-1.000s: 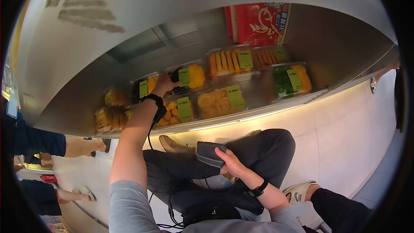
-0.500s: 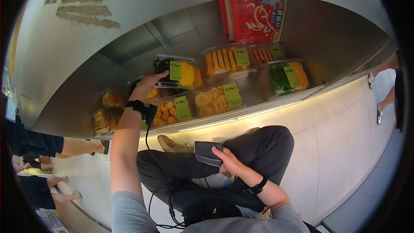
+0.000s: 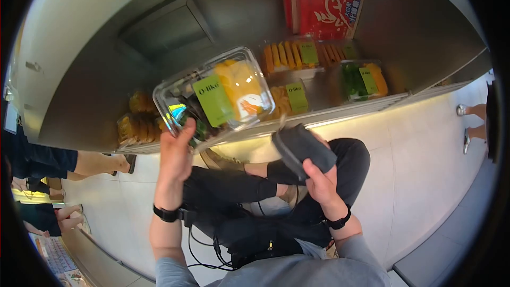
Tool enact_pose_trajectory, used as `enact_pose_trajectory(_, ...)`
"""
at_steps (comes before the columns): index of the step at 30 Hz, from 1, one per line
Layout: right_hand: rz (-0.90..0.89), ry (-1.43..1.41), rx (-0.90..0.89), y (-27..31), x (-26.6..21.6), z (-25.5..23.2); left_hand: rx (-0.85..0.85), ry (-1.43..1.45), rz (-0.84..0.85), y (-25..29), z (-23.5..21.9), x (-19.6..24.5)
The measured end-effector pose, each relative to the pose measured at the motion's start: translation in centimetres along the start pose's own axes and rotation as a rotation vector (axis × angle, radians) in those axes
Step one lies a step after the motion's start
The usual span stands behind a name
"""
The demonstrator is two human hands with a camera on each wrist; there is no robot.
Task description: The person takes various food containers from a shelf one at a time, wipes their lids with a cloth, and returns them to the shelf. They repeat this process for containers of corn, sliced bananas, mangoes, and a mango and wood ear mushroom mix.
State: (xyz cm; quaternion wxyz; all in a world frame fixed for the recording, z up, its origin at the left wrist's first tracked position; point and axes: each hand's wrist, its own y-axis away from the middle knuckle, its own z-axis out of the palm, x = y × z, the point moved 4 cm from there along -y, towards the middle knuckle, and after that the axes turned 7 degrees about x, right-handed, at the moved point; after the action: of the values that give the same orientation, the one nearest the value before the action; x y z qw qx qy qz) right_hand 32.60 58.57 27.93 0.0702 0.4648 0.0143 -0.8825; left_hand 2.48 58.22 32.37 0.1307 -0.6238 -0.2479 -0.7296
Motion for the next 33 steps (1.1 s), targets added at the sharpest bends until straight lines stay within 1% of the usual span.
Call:
enact_pose_trajectory(2, -0.278, 0.34, -0.011, -0.6, -2.2, 1.3, -0.056, 0.207, -0.005, 3.2, 2.8, -1.1)
enact_pose_trajectory(4, -0.66, 0.804, -0.05, -1.9, -3.8, 3.2, -0.108, 0.249, -0.039, 5.4, 4.1, -3.2)
enact_pose_trajectory(5, -0.749, 0.973, -0.05, -2.5, -3.6, 3.9, -0.107, 0.27, -0.064, 6.4, 4.9, -4.0)
enact_pose_trajectory(6, -0.737, 1.099, -0.081, -2.8, -3.0, 4.4, -0.106, 0.29, -0.088, 7.3, 5.6, -4.7)
enact_pose_trajectory(7, -0.69, 1.261, -0.095, -2.8, -2.3, 5.4, -0.079, 0.234, -0.038, 8.0, 6.1, -5.3)
enact_pose_trajectory(8, -0.694, 1.372, -0.102, -2.7, -1.7, 6.3, -0.06, 0.139, 0.054, 8.8, 6.6, -5.6)
enact_pose_trajectory(9, -0.699, 1.331, -0.075, -2.5, -0.7, 7.0, -0.03, 0.129, 0.051, 9.2, 6.2, -6.2)
enact_pose_trajectory(10, -0.688, 1.29, -0.099, -2.0, -0.5, 7.5, -0.016, 0.121, 0.048, 9.4, 5.8, -6.5)
enact_pose_trajectory(11, -0.673, 1.212, -0.16, -1.4, -0.6, 8.0, -0.002, 0.113, 0.044, 9.6, 5.4, -6.9)
enact_pose_trajectory(12, -0.655, 1.248, -0.247, -0.7, -0.7, 8.8, 0.018, 0.135, 0.031, 9.5, 4.9, -6.9)
enact_pose_trajectory(14, -0.641, 1.185, -0.357, 0.2, -0.4, 9.3, 0.039, 0.151, 0.015, 9.6, 4.5, -6.9)
enact_pose_trajectory(15, -0.679, 1.159, -0.431, 1.0, 0.0, 9.6, 0.064, 0.199, 0.035, 9.6, 4.5, -6.7)
enact_pose_trajectory(16, -0.677, 1.156, -0.427, 1.4, 0.1, 9.3, 0.088, 0.247, 0.055, 9.7, 4.4, -6.4)
enact_pose_trajectory(17, -0.704, 1.164, -0.472, 1.7, 0.1, 9.0, 0.053, 0.232, 0.093, 9.9, 4.3, -5.9)
enact_pose_trajectory(18, -0.73, 1.174, -0.518, 2.0, 0.0, 8.8, 0.052, 0.232, 0.092, 10.0, 4.4, -5.5)
enact_pose_trajectory(20, -0.741, 1.205, -0.517, 1.9, -0.7, 7.4, 0.023, 0.316, 0.108, 10.4, 5.0, -4.9)
enact_pose_trajectory(22, -0.732, 1.292, -0.475, 1.6, -1.0, 5.9, 0.047, 0.316, 0.106, 10.5, 5.1, -5.1)
enact_pose_trajectory(24, -0.72, 1.369, -0.371, 0.5, -2.0, 5.0, 0.069, 0.3, 0.127, 10.7, 5.1, -5.2)
enact_pose_trajectory(26, -0.713, 1.327, -0.298, -0.7, -2.7, 4.8, 0.051, 0.295, 0.105, 10.9, 5.5, -5.2)
enact_pose_trajectory(28, -0.73, 1.289, -0.281, -1.0, -2.6, 5.9, 0.028, 0.285, 0.088, 11.0, 5.6, -5.4)
enact_pose_trajectory(30, -0.746, 1.234, -0.269, -1.1, -2.5, 7.5, 0.074, 0.1, 0.139, 11.0, 5.0, -5.7)
enact_pose_trajectory(31, -0.732, 1.202, -0.312, -0.7, -2.4, 8.3, 0.073, 0.093, 0.139, 11.0, 5.4, -5.3)
enact_pose_trajectory(32, -0.776, 1.146, -0.359, -0.2, -1.7, 8.9, 0.087, 0.18, 0.118, 11.1, 5.9, -4.7)
enact_pose_trajectory(33, -0.772, 1.138, -0.387, 0.5, -1.4, 9.3, 0.101, 0.269, 0.098, 11.1, 6.1, -4.4)
